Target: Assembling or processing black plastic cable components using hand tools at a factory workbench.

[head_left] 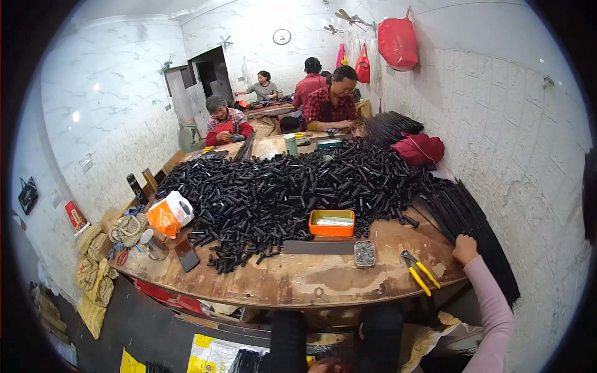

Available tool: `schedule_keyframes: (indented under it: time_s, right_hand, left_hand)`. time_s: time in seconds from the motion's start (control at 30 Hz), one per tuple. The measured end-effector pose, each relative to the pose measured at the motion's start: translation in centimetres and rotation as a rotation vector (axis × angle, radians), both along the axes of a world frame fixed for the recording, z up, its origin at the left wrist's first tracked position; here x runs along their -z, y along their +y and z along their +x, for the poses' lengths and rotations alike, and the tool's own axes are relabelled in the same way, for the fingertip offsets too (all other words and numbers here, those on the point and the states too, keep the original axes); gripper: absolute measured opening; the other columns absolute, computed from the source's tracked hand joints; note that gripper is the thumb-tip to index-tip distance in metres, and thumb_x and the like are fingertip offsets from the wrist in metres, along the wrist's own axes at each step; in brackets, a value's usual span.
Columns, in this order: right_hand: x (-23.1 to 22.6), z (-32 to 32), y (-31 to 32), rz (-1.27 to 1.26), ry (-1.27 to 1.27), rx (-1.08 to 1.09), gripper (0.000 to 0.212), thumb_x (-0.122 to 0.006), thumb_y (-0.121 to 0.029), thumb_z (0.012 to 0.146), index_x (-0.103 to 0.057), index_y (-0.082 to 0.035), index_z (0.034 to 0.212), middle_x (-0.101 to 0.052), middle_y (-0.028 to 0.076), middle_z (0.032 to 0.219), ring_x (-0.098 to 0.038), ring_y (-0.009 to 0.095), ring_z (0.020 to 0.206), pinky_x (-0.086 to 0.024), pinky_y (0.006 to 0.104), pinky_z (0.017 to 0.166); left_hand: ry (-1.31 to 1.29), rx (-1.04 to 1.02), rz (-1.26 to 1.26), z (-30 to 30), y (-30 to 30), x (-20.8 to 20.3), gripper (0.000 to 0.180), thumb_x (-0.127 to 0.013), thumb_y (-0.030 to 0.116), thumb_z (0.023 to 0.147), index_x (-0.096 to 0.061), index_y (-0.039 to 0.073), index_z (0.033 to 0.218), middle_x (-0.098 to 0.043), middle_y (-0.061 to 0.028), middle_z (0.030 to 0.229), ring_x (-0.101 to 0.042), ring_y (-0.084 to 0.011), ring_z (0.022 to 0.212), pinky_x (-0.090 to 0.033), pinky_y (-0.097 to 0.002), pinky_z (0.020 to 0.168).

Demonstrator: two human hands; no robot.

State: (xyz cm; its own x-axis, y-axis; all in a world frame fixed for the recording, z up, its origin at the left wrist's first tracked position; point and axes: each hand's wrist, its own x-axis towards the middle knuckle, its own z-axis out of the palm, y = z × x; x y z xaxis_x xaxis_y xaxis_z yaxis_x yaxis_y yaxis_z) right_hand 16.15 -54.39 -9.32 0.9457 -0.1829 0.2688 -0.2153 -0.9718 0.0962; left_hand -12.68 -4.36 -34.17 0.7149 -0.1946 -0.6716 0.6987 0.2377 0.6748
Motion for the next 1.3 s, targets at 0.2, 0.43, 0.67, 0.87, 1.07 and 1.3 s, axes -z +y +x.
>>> schedule_keyframes:
  time_s: [0.2, 0.43, 0.67, 0.87, 1.07, 1.3]
  right_hand:
    - [-0.1, -0.1, 0.1, 0.048, -0.070, 0.017, 0.017, -0.066, -0.011, 0.072, -0.066, 0.000, 0.085, -0.067, 0.023, 0.088, -0.067, 0.041, 0.085, -0.055, 0.0479, 0.077]
    - [-2.9, 0.5, 1.2, -0.054, -0.248, 0.052, 0.022, -0.069, -0.013, 0.076, -0.058, -0.002, 0.091, -0.066, 0.020, 0.083, -0.067, 0.040, 0.078, -0.054, 0.0499, 0.068]
    - [-10.9, 4.1, -4.5, 0.564, 0.089, 0.055, 0.037, -0.072, -0.036, 0.079, -0.070, -0.002, 0.065, -0.064, 0.013, 0.056, -0.060, 0.027, 0.051, -0.047, 0.0391, 0.055]
    - [-20.8, 3.5, 1.6, 1.061, 0.034, 0.050, 0.026, -0.069, -0.026, 0.088, -0.059, -0.006, 0.073, -0.053, 0.002, 0.056, -0.050, 0.015, 0.046, -0.038, 0.0340, 0.043]
    - [-25.9, -2.5, 10.9, 1.329, -0.258, -0.248, 0.018, -0.059, -0.022, 0.096, -0.052, -0.008, 0.087, -0.041, -0.006, 0.060, -0.037, 0.004, 0.046, -0.030, 0.0233, 0.040]
    - [-26.7, -9.7, 27.5, 2.044, 0.142, -0.606, 0.024, -0.049, -0.032, 0.102, -0.051, -0.008, 0.098, -0.035, -0.007, 0.063, -0.031, 0.003, 0.045, -0.026, 0.0218, 0.040]
  left_hand:
    - [0.244, 0.143, -0.211, 0.2, 1.4, 1.4, 0.028, -0.060, 0.029, 0.095, -0.064, 0.004, 0.106, -0.068, -0.0079, 0.094, -0.067, -0.0209, 0.088, -0.056, -0.0353, 0.079]
    - [0.067, 0.037, -0.275, 0.3, 3.8, -2.2, 0.025, -0.054, 0.018, 0.099, -0.064, 0.002, 0.115, -0.070, -0.0107, 0.096, -0.070, -0.0214, 0.082, -0.059, -0.0332, 0.072]
    - [0.127, -0.036, -0.327, 0.8, 5.4, 0.8, 0.026, -0.058, 0.022, 0.097, -0.064, 0.004, 0.114, -0.070, -0.0099, 0.092, -0.069, -0.0220, 0.080, -0.059, -0.0353, 0.073]
    - [0.194, -0.059, -0.226, 0.9, 4.7, -0.1, 0.030, -0.056, 0.023, 0.098, -0.061, 0.005, 0.121, -0.068, -0.0088, 0.093, -0.067, -0.0210, 0.081, -0.057, -0.0342, 0.075]
    - [0.087, 0.143, -0.129, 1.7, 3.4, -0.6, 0.032, -0.055, 0.024, 0.099, -0.058, 0.006, 0.125, -0.068, -0.0073, 0.097, -0.066, -0.0168, 0.085, -0.056, -0.0322, 0.077]
    - [-0.939, 0.348, -0.096, 7.5, 3.7, -30.6, 0.038, -0.043, 0.029, 0.105, -0.056, -0.003, 0.119, -0.062, -0.0063, 0.099, -0.058, -0.0135, 0.094, -0.047, -0.0305, 0.089]
